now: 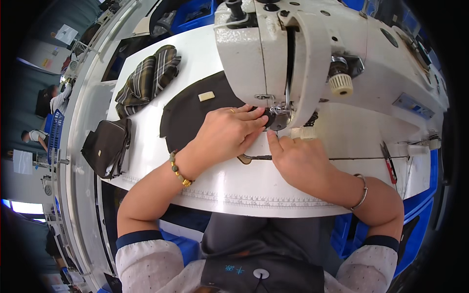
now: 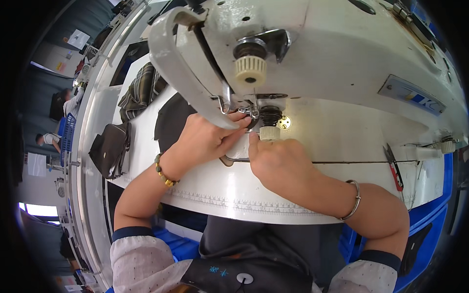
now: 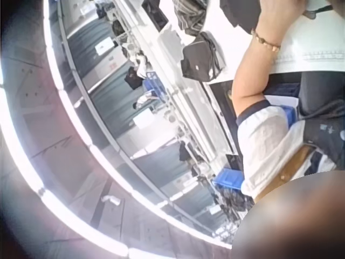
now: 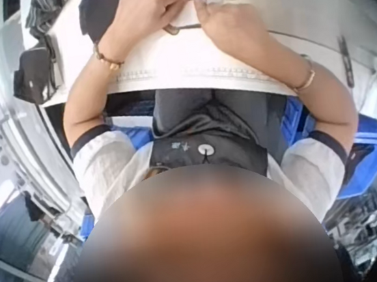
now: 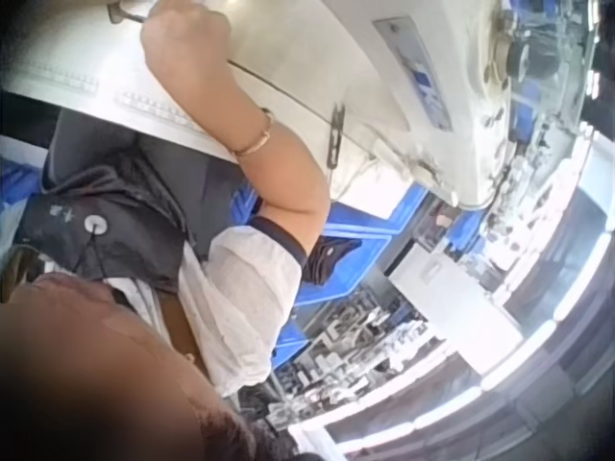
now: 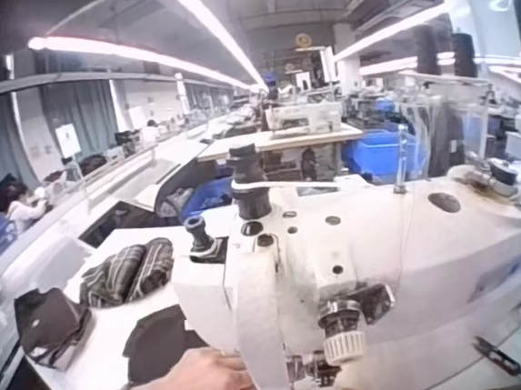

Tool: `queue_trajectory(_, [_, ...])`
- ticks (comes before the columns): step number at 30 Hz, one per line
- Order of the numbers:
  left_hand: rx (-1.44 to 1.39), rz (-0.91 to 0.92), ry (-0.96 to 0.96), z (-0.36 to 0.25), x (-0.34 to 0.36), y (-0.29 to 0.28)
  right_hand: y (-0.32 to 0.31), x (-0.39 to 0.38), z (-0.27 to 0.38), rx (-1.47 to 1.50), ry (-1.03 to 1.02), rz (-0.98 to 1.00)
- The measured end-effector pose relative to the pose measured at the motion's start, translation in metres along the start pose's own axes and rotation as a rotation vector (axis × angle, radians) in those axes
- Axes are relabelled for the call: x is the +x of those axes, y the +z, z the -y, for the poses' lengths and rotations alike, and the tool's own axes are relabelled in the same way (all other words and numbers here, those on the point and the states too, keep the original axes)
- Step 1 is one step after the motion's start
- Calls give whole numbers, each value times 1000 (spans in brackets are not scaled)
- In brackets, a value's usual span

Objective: Sewing a small leather bag or pouch using an industrial sewing machine.

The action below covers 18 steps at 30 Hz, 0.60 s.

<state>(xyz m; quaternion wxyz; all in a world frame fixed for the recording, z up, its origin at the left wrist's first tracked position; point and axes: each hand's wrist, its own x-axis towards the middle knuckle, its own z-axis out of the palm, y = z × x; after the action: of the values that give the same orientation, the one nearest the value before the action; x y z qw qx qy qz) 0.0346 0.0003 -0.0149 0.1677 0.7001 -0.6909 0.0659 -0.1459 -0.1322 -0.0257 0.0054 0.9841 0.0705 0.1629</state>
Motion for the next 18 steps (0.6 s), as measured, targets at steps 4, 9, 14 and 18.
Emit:
queue_trajectory(4, [67, -29, 18, -5, 0, 0, 0, -1, 2, -15, -6, -29])
queue_trajectory(9, [86, 100, -70, -22, -6, -4, 1, -3, 5, -61, 12, -21])
queue_trajectory(14, [185, 13, 19, -35, -13, -1, -4, -8, 12, -129, -18, 49])
queue_trajectory(18, [219, 188, -99, -62, -38, -11, -7, -10, 15, -92, -8, 24])
